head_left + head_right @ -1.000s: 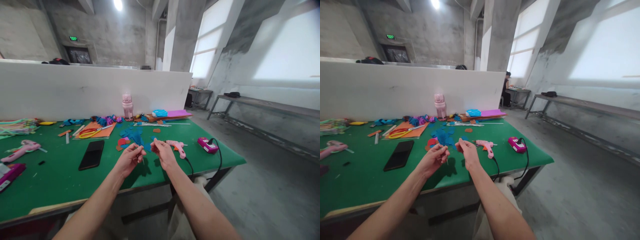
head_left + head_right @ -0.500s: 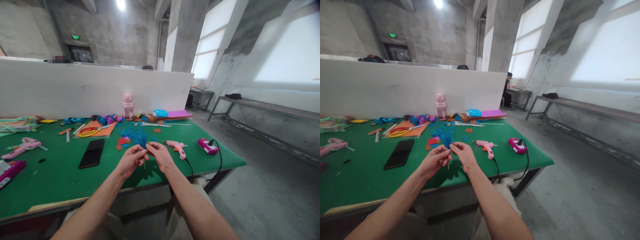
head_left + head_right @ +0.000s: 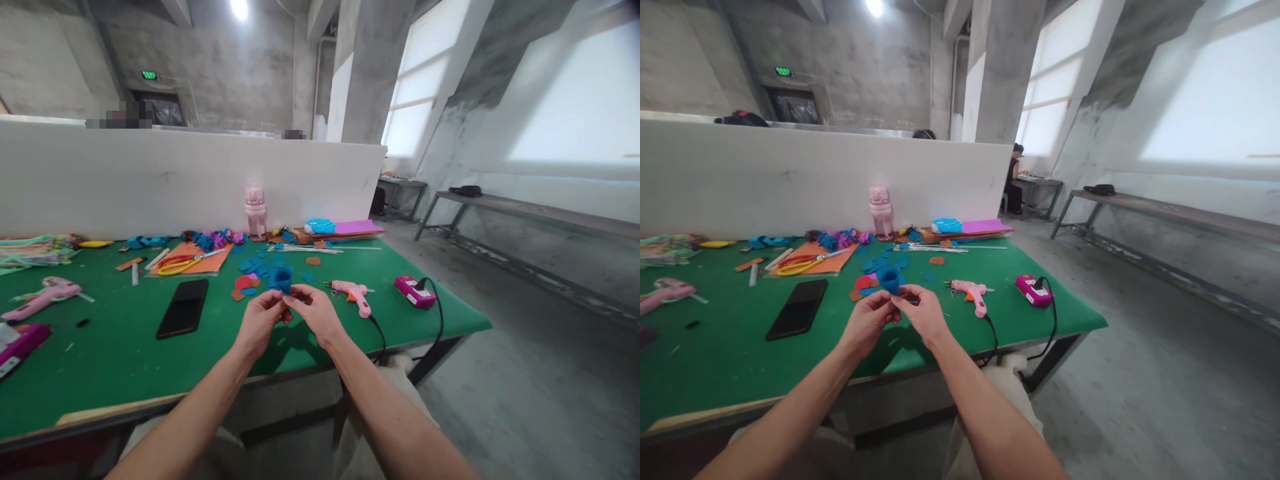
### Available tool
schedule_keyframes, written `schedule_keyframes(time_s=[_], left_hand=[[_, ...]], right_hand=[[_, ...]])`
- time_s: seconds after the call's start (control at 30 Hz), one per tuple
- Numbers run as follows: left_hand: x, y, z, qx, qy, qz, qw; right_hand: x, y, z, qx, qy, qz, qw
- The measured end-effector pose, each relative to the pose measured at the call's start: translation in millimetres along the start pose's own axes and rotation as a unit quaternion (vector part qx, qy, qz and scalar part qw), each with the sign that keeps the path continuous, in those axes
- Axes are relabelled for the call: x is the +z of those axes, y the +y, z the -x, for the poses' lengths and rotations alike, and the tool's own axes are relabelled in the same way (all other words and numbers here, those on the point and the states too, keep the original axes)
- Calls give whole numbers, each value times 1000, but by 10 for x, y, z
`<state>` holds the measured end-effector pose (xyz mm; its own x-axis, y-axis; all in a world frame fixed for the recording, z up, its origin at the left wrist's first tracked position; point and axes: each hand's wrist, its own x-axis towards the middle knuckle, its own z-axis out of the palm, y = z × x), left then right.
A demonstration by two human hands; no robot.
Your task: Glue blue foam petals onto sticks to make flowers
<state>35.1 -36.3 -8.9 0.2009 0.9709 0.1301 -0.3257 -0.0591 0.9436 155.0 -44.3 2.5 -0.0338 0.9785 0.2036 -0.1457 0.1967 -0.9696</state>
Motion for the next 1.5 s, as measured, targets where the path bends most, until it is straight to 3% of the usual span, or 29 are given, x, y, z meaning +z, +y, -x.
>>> schedule_keyframes(time_s=[0.1, 0.27, 0.47, 0.73, 1.03, 1.17, 1.23, 1.37, 1.43, 1.5], left_hand=[[-4, 24, 6, -10, -15, -12, 1000], [-61, 104, -31, 5, 2, -18, 1000], [-58, 113, -48, -14, 10, 34, 999], [-76, 88, -75, -42, 22, 80, 996], [-73, 111, -64, -22, 19, 92, 995], [-72, 125, -58, -4, 32, 79, 996], [-70, 137, -59, 1, 46, 78, 996], [-77, 150, -74, -3, 64, 78, 995], [-91, 149, -90, -5, 71, 80, 994], [-104, 145, -110, -8, 74, 83, 994]], right_hand=[[-52, -10, -11, -37, 31, 73, 996], [-137, -75, 2, -144, 76, 219, 962], [-80, -5, 23, -95, 42, 176, 979], [-3, -1, 59, -132, 37, 209, 968], [30, -26, 106, -137, 39, 264, 954], [4, -58, 103, -150, 2, 243, 958], [-110, -79, 64, -158, -1, 242, 957], [-646, -136, -59, -139, 105, 267, 948], [-1020, -168, -88, -102, 181, 322, 924], [-1380, -190, -67, -47, 247, 424, 870]])
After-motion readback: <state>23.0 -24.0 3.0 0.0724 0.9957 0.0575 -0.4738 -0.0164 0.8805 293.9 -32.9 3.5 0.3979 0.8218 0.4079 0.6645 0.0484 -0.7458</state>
